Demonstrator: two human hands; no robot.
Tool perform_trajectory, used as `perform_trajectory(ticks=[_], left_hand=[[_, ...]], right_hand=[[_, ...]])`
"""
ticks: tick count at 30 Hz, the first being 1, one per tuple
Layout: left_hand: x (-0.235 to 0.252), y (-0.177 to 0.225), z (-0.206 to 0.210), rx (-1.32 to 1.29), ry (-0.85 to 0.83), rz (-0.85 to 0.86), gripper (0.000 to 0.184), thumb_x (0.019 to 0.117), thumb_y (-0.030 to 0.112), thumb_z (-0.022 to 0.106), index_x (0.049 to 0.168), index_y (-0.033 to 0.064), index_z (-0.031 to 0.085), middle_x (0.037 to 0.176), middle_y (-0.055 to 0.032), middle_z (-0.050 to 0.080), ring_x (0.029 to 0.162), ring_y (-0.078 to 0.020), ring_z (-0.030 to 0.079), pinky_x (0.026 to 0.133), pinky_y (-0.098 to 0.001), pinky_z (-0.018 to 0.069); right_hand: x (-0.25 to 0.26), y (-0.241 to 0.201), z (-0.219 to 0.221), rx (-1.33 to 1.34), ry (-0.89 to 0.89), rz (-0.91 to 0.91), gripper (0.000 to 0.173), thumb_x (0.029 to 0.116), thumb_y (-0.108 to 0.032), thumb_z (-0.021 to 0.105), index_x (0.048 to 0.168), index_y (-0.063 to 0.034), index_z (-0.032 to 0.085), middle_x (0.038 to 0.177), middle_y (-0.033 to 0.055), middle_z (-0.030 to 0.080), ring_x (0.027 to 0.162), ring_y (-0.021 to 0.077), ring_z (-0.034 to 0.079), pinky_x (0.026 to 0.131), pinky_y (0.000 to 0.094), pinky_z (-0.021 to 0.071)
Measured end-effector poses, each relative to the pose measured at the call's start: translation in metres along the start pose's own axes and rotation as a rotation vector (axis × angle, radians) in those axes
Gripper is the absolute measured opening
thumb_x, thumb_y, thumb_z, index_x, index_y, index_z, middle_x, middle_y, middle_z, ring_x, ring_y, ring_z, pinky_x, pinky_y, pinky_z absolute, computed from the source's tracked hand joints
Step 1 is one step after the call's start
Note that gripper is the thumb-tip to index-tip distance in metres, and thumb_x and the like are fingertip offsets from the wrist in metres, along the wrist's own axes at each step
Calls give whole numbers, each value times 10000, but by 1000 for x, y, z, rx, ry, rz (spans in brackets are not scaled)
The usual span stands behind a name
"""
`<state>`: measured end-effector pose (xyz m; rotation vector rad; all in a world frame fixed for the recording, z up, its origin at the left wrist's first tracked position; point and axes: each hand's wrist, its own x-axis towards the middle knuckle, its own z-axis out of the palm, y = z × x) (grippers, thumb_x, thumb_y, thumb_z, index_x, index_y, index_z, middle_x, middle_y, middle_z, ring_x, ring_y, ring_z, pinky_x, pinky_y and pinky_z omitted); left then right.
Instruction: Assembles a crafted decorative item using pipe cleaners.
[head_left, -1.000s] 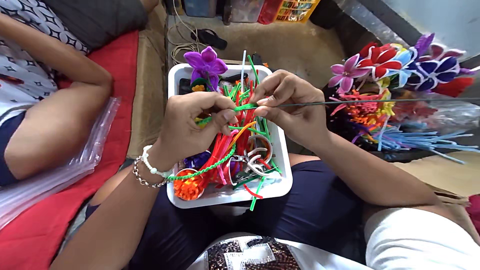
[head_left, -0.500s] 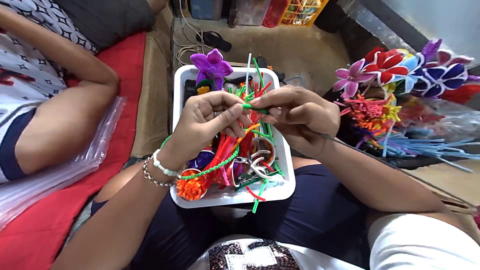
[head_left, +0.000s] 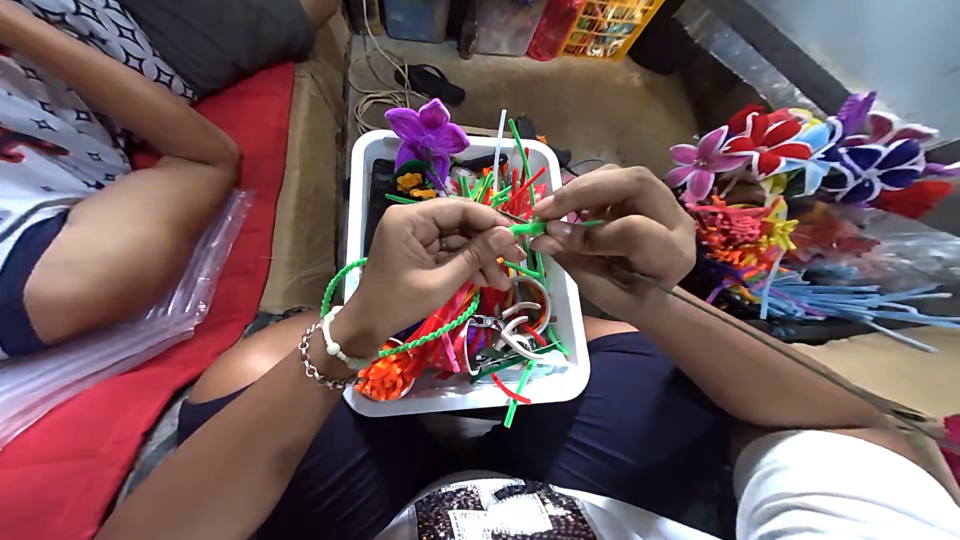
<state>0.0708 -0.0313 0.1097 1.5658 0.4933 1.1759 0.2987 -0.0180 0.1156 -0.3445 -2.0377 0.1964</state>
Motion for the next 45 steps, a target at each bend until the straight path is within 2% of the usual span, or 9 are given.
perform_trajectory(ticks=[4, 12, 17, 21, 24, 27, 34, 40, 45], left_hand=[[0, -2, 3, -89, 47, -58, 75, 1004, 10, 612, 1067, 1, 651, 891, -49, 737, 681, -86, 708, 625, -208, 620], [0, -7, 5, -120, 32, -35, 109, 1013, 4, 590, 1119, 30, 593, 932, -40, 700, 709, -87, 699, 631, -207, 618], [1, -9, -2, 80, 35, 37, 97, 991, 11, 632, 1087, 1, 640, 928, -26, 709, 740, -81, 702, 676, -220, 625], [1, -9, -2, 170, 52, 77, 77, 974, 2, 650, 1051, -3, 647, 896, -20, 712, 737, -81, 704, 671, -220, 625], [1, -8, -2, 126, 19, 63, 83, 982, -1, 635, 1065, -2, 645, 903, -14, 719, 739, -71, 702, 680, -213, 621], [0, -6, -1, 59, 10, 26, 76, 996, 1, 615, 1061, 0, 653, 918, -24, 722, 738, -80, 709, 674, -216, 627], [-1, -6, 0, 277, 207, 94, 53, 1000, 20, 620, 1049, 40, 621, 926, 2, 698, 752, -60, 686, 680, -199, 604], [0, -11, -5, 475, 248, 162, 83, 974, 35, 661, 1051, 6, 651, 934, -6, 689, 760, -45, 682, 672, -190, 599], [5, -9, -11, 701, 177, 237, 111, 962, 66, 661, 1007, -25, 708, 911, -52, 705, 778, -53, 677, 701, -201, 582]], right_hand=[[-3, 1, 8, 43, 44, 36, 64, 917, 4, 722, 911, -19, 664, 1108, 110, 638, 1115, 151, 632, 933, 263, 558], [-2, 1, 14, 230, 77, 199, 119, 908, -67, 771, 864, -24, 669, 1072, 78, 619, 1027, 96, 626, 868, 212, 558], [-2, 2, 15, 353, 101, 320, 91, 898, -60, 777, 893, -27, 692, 1034, 47, 616, 1015, 92, 622, 852, 209, 557], [-2, 5, 16, 342, 134, 357, 81, 896, -26, 762, 918, -6, 687, 970, 43, 645, 971, 98, 651, 843, 227, 569], [-6, 7, 15, 319, 148, 386, 74, 886, -35, 774, 941, -15, 729, 963, 11, 677, 945, 58, 664, 824, 192, 576], [-6, 11, 15, 283, 123, 358, 80, 861, 4, 779, 916, 16, 722, 943, 48, 696, 943, 85, 672, 843, 213, 571], [0, -2, 18, 178, -72, 535, 106, 965, -55, 676, 1007, 33, 719, 976, 69, 704, 872, 82, 680, 799, 245, 600], [10, -17, 12, -69, -174, 373, 142, 972, -74, 619, 944, 4, 735, 891, 62, 680, 789, 64, 639, 701, 207, 557], [19, -29, -7, -360, -290, 214, 152, 968, -59, 594, 1010, -19, 734, 950, 116, 686, 911, 194, 656, 787, 284, 542]])
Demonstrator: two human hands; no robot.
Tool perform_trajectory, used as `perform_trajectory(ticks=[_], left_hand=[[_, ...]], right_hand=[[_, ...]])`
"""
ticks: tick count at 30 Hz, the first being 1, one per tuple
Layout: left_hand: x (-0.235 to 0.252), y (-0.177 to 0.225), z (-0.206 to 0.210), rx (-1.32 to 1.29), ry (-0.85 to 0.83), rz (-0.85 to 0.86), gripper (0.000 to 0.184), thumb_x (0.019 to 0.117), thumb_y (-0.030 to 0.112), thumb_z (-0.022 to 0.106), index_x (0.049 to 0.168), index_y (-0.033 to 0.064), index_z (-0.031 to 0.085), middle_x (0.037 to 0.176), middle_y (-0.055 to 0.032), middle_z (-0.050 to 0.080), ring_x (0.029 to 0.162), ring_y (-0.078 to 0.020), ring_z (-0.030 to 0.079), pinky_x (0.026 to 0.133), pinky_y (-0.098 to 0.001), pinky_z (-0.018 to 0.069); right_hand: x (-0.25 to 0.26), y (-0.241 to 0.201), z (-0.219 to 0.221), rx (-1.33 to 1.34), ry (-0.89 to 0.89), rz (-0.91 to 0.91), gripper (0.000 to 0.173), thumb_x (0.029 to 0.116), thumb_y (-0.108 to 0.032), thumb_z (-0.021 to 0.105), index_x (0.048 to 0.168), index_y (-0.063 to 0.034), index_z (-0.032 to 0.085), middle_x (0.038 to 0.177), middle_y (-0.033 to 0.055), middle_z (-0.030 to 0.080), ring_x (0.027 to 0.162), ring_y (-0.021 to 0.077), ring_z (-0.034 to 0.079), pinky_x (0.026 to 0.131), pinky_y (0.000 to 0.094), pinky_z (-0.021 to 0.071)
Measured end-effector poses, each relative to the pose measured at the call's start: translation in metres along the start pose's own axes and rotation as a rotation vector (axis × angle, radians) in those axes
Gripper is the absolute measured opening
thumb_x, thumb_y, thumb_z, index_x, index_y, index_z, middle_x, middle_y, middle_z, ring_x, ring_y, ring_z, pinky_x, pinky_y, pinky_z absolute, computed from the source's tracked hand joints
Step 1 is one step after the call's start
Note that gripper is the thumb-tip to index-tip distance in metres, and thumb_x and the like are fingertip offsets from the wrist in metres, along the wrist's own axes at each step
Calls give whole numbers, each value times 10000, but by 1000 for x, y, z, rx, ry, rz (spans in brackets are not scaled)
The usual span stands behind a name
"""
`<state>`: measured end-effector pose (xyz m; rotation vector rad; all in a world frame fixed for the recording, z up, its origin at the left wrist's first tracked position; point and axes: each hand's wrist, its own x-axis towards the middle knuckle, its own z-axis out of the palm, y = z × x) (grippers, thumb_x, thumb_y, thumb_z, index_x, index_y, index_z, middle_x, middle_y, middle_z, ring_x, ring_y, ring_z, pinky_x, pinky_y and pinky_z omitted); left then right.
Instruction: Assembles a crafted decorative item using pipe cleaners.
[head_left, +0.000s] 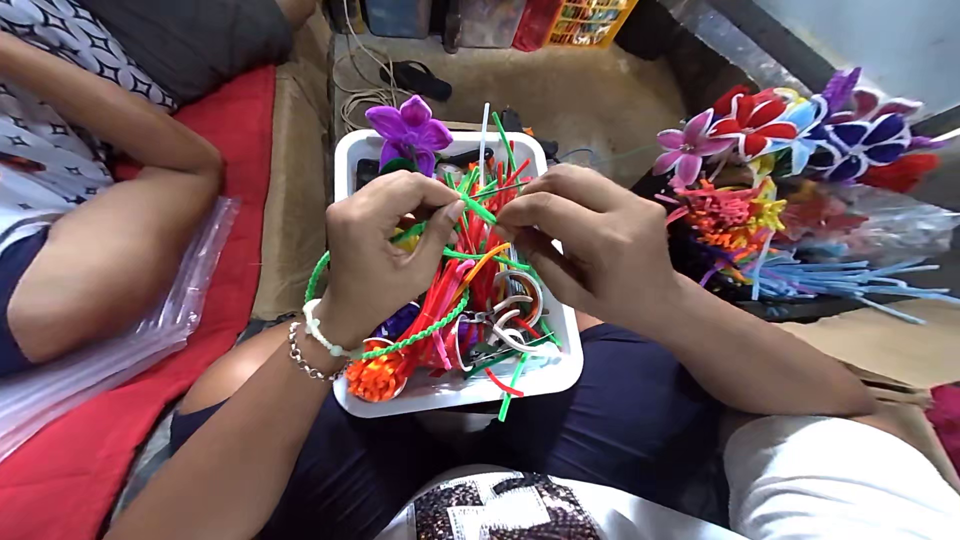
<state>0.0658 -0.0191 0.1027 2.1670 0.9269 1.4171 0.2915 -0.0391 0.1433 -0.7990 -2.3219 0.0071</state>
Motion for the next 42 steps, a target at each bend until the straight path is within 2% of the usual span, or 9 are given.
perform_trajectory(ticks=[7, 15, 19, 23, 26, 29, 32, 36, 42], left_hand=[[11, -3, -18, 102, -302, 288, 159, 955, 62, 612, 962, 27, 767, 939, -95, 728, 871, -109, 691, 764, -223, 559], [16, -22, -26, -146, -556, 254, 188, 974, 146, 601, 930, 65, 766, 890, 16, 707, 839, 1, 648, 739, -145, 533], [24, -30, -46, -100, -508, 222, 194, 986, 189, 613, 925, 62, 746, 906, 27, 713, 857, 9, 661, 782, -161, 559], [25, -38, -63, -333, -412, 127, 128, 994, 196, 656, 985, 77, 701, 921, 78, 704, 835, -2, 682, 770, -184, 601], [17, -36, -47, -593, -231, -8, 50, 990, 135, 662, 1022, 106, 687, 962, 75, 698, 814, -43, 693, 711, -223, 622], [16, -28, -35, -544, -36, -86, 47, 1009, 65, 600, 1017, 107, 619, 956, 71, 667, 813, -36, 672, 717, -221, 602], [16, -28, -30, -330, 72, -68, 25, 999, 56, 622, 1009, 35, 615, 932, 25, 654, 807, -43, 666, 737, -233, 601], [17, -28, -31, -67, 120, -11, 104, 993, 96, 646, 994, -7, 663, 927, -35, 676, 811, -51, 674, 742, -226, 598], [20, -23, -35, 18, 56, 138, 140, 984, 91, 639, 968, -32, 706, 913, -91, 678, 806, -62, 652, 712, -205, 562]], right_hand=[[12, 22, -24, -11, -138, -56, 181, 996, -79, 588, 1019, -62, 767, 957, 102, 706, 896, 197, 674, 755, 321, 543], [27, 62, 4, 540, -437, -23, 132, 973, -137, 667, 941, -62, 772, 878, 9, 714, 822, 39, 661, 736, 203, 558], [34, 62, 15, 573, -386, 57, 142, 990, -132, 656, 995, -41, 764, 951, 26, 728, 880, 47, 680, 789, 223, 584], [59, 52, 23, 696, -326, 118, 124, 994, -113, 662, 1027, -31, 748, 994, 28, 724, 917, 58, 686, 812, 230, 594], [64, 39, 42, 943, -261, 277, 107, 999, -48, 618, 1034, 12, 699, 939, 30, 695, 826, 59, 663, 751, 228, 582], [58, 27, 57, 1083, -144, 487, 118, 1014, -56, 594, 1069, -7, 687, 898, 0, 696, 768, 46, 643, 718, 216, 563], [54, 17, 60, 927, -91, 521, 151, 1031, -95, 580, 1066, -10, 700, 870, -4, 700, 735, 38, 630, 696, 205, 547], [53, 6, 43, 521, -101, 311, 173, 1037, -151, 592, 1059, -30, 714, 908, 9, 705, 791, 36, 669, 727, 214, 587], [72, 3, -7, 58, -142, 67, 203, 1030, -145, 557, 1019, -36, 728, 921, 69, 682, 795, 87, 629, 706, 244, 522]])
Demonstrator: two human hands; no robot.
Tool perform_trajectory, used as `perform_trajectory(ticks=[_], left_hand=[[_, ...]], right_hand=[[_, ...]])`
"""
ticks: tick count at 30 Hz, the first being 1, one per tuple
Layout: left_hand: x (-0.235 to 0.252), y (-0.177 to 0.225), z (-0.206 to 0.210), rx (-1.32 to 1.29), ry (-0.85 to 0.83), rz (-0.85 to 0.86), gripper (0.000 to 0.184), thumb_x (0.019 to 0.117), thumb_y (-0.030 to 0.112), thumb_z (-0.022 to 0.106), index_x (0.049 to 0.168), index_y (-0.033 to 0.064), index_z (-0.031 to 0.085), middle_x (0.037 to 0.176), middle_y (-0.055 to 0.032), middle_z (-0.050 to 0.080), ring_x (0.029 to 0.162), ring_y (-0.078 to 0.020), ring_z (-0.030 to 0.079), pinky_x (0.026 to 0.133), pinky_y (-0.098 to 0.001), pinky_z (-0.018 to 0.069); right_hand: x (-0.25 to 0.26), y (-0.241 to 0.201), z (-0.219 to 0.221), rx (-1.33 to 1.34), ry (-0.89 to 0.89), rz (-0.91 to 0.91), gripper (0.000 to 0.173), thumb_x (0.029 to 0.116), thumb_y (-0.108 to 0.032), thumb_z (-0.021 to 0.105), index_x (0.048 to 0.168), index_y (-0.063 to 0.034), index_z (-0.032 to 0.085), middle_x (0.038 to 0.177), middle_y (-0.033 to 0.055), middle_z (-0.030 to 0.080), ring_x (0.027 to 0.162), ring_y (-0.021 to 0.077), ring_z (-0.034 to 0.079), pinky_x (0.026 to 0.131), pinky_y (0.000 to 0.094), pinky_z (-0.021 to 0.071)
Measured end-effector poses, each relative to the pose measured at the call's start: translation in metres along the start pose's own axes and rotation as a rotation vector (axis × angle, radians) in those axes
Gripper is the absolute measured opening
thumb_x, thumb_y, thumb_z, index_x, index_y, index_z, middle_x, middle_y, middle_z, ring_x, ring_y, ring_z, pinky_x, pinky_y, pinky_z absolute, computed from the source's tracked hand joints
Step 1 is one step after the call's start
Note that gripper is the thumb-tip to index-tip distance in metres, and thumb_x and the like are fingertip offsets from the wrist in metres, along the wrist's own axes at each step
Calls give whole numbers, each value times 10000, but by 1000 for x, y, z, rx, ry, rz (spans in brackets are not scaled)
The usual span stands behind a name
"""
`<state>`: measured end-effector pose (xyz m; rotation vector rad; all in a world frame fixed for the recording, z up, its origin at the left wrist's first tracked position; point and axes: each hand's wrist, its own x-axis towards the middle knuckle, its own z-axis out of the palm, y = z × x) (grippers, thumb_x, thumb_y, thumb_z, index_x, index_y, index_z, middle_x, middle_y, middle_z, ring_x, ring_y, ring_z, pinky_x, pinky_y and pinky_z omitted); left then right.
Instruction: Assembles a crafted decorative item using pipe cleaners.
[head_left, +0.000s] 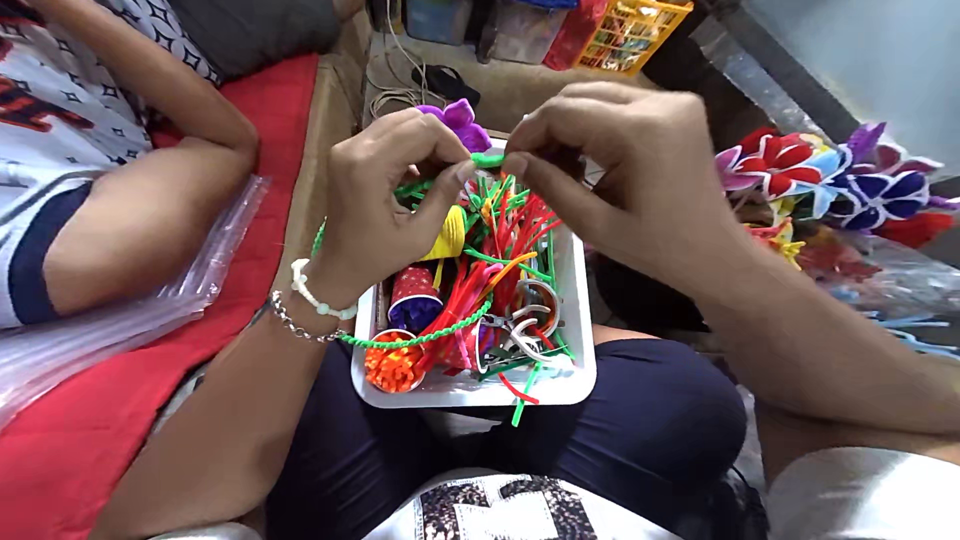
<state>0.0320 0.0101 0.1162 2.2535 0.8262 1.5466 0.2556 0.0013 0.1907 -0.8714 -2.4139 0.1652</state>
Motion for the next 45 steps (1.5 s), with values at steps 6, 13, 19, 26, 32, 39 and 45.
perform_trajectory(ticks=[6, 13, 19, 26, 32, 39, 45], left_hand=[[1, 1, -9, -98, -181, 90, 158, 970, 102, 633, 945, -26, 721, 908, -78, 693, 851, -53, 651, 768, -202, 547], [-4, 3, -3, -368, -236, 35, 122, 981, 103, 647, 971, -6, 700, 938, -5, 672, 841, -14, 648, 755, -183, 578], [-9, 13, 11, -505, -79, -97, 43, 982, 48, 634, 1015, 26, 652, 952, 44, 656, 810, -12, 653, 726, -199, 598], [-9, 10, 14, -679, -101, -160, 54, 1005, 77, 621, 1046, 99, 648, 968, 85, 676, 798, -7, 655, 715, -185, 586], [-7, 3, 11, -477, 33, -228, 41, 1004, 40, 602, 1020, 75, 615, 921, 65, 663, 804, -25, 664, 747, -213, 592], [-6, 3, 6, -50, 94, -91, 109, 981, 76, 645, 984, -25, 687, 919, -65, 692, 804, -61, 680, 720, -227, 596], [-1, 12, 0, -31, -26, 9, 141, 977, 98, 647, 973, -22, 722, 900, -81, 707, 810, -60, 669, 736, -211, 564]], right_hand=[[21, 24, -22, 95, -281, -4, 168, 1007, -242, 607, 978, -146, 742, 895, -43, 697, 770, -13, 629, 692, 181, 530], [15, 34, -2, 728, -544, 280, 96, 976, -46, 645, 947, -42, 736, 823, -19, 705, 750, 12, 653, 694, 172, 559], [-11, 36, 18, 1331, -514, 520, 231, 1051, -44, 481, 976, -58, 699, 843, -4, 720, 742, 19, 654, 697, 166, 549], [-35, 11, 21, 1538, -389, 543, 205, 1045, -88, 524, 1018, -43, 722, 860, 29, 714, 701, 22, 639, 656, 163, 546], [-14, -15, 30, 1239, -88, 661, 214, 1074, -117, 496, 1046, -18, 684, 822, 10, 670, 680, 41, 580, 662, 183, 509], [3, -7, 15, 156, -32, 186, 200, 1029, -177, 553, 999, -67, 718, 844, -5, 680, 708, 20, 616, 636, 206, 519], [17, -2, -23, -140, -133, -56, 204, 1008, -177, 568, 971, -65, 735, 879, 68, 625, 775, 124, 578, 683, 276, 464]])
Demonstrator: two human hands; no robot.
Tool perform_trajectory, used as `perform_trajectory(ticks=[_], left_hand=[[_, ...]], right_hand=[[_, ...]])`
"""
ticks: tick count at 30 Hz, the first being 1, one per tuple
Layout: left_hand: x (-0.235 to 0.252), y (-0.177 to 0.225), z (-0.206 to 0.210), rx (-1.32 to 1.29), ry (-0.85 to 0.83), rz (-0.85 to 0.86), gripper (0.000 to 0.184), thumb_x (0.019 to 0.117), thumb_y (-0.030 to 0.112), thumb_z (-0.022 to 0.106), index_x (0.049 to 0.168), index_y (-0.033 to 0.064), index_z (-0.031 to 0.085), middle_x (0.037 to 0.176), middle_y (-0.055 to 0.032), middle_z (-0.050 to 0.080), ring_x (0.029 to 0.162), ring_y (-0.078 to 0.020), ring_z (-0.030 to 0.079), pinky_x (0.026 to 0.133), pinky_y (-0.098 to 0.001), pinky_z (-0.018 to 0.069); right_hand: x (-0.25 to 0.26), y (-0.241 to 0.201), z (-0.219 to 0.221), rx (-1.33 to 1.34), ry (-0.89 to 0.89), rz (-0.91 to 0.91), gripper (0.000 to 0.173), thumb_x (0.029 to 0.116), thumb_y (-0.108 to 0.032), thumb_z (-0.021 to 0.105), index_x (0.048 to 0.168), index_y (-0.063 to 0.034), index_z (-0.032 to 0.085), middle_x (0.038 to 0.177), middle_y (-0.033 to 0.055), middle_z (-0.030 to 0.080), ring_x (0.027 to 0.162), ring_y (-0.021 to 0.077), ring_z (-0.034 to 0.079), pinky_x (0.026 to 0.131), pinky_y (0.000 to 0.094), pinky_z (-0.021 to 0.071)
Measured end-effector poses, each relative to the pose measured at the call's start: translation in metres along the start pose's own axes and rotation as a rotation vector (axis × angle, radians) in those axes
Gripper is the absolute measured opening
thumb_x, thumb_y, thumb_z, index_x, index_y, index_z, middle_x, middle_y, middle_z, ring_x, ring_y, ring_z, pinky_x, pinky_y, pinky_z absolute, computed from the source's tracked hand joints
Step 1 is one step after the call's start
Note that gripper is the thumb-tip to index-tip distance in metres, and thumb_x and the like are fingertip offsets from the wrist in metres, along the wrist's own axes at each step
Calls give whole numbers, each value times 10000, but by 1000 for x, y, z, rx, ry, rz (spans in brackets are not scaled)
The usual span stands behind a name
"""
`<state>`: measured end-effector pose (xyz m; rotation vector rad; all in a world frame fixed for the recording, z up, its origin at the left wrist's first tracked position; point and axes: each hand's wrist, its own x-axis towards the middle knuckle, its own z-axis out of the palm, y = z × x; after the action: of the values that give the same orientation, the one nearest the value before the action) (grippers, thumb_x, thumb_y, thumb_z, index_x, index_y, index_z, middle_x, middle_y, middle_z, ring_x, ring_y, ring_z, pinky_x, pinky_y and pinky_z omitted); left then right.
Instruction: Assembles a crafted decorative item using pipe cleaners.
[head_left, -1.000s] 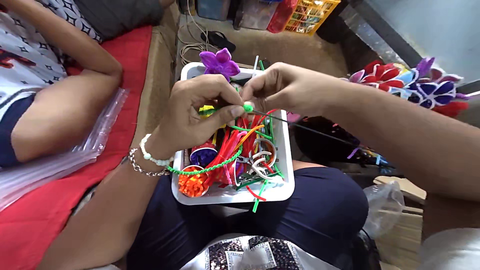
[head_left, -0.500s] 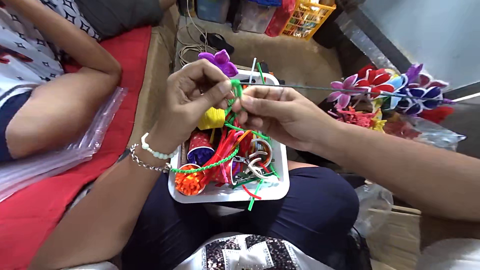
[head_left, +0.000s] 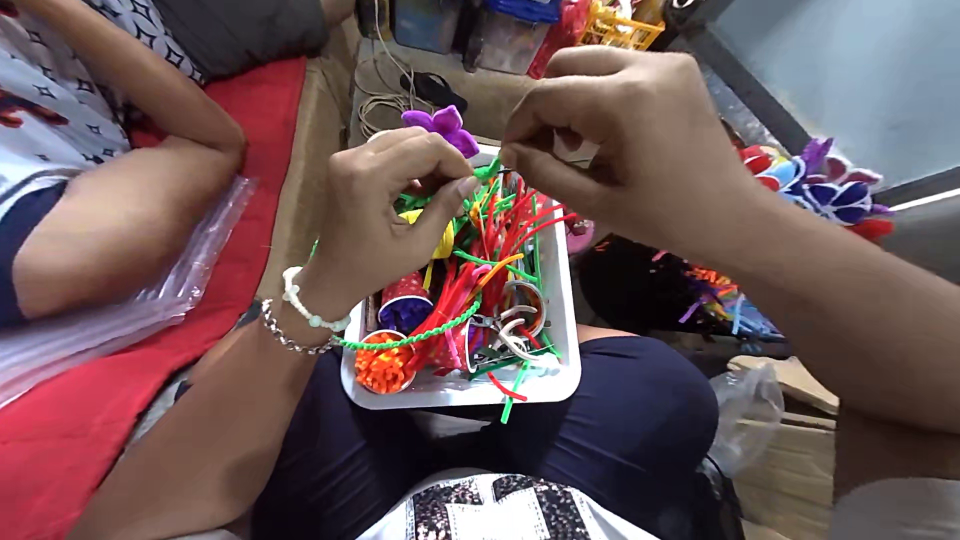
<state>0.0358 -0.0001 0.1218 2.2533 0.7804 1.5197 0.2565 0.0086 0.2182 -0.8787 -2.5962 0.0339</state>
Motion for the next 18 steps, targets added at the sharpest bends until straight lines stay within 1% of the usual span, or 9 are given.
perform_trajectory(ticks=[3, 5, 7, 9, 11, 13, 15, 16, 18], left_hand=[[-1, -3, -6, -112, -106, 51, 145, 973, 99, 645, 967, -22, 724, 912, -58, 708, 825, -39, 664, 759, -208, 570], [-1, -3, -7, -208, -183, 77, 155, 976, 112, 643, 954, -19, 724, 906, -38, 705, 820, -30, 665, 755, -201, 581], [-1, -1, -5, -302, -243, 78, 159, 984, 135, 648, 946, -2, 722, 902, -7, 706, 823, -21, 668, 760, -194, 585], [-2, 2, -2, -396, -274, 67, 139, 981, 123, 650, 944, 3, 710, 894, 5, 701, 821, -23, 672, 760, -196, 594], [-4, 5, 3, -502, -256, 30, 115, 979, 105, 660, 959, -1, 699, 887, 9, 700, 807, -29, 675, 750, -197, 598], [-6, 9, 7, -614, -224, -26, 84, 988, 103, 657, 983, 22, 681, 896, 35, 691, 793, -15, 669, 732, -183, 599], [-9, 10, 12, -684, -160, -90, 60, 996, 106, 651, 1010, 54, 678, 924, 62, 692, 784, -10, 670, 703, -180, 601], [-10, 9, 14, -688, -114, -120, 45, 998, 101, 646, 1019, 75, 676, 936, 71, 697, 783, -15, 678, 693, -184, 604], [-10, 6, 17, -624, -21, -163, 52, 1000, 69, 629, 1041, 86, 655, 950, 75, 700, 793, -23, 684, 707, -198, 607]], right_hand=[[3, 12, -8, 106, -143, -42, 193, 998, -230, 598, 965, -114, 750, 876, 7, 641, 765, 53, 581, 689, 225, 479], [3, 23, -8, 262, -261, -49, 177, 985, -248, 630, 950, -142, 766, 876, -28, 659, 738, 13, 587, 641, 182, 499], [-1, 32, -7, 451, -388, -48, 164, 986, -245, 644, 951, -146, 769, 898, -57, 695, 798, -4, 634, 671, 172, 540], [-9, 35, -3, 660, -474, -9, 156, 991, -198, 644, 958, -115, 772, 899, -56, 706, 826, -1, 649, 695, 167, 552], [-21, 32, 5, 912, -507, 95, 157, 1012, -123, 605, 974, -66, 747, 911, -33, 711, 853, 16, 663, 740, 173, 567], [-37, 24, 19, 1187, -437, 248, 175, 1026, -85, 559, 985, -50, 726, 895, -18, 714, 842, 29, 671, 764, 188, 574], [-50, 13, 35, 1415, -289, 370, 193, 1038, -102, 540, 1002, -55, 724, 871, 2, 714, 798, 36, 666, 733, 189, 571], [-53, 6, 41, 1482, -209, 421, 195, 1046, -117, 539, 1014, -63, 724, 865, 3, 709, 778, 31, 658, 717, 181, 563], [-53, -3, 47, 1526, -57, 524, 204, 1056, -116, 517, 1039, -73, 716, 882, 10, 706, 783, 38, 651, 740, 186, 556]])
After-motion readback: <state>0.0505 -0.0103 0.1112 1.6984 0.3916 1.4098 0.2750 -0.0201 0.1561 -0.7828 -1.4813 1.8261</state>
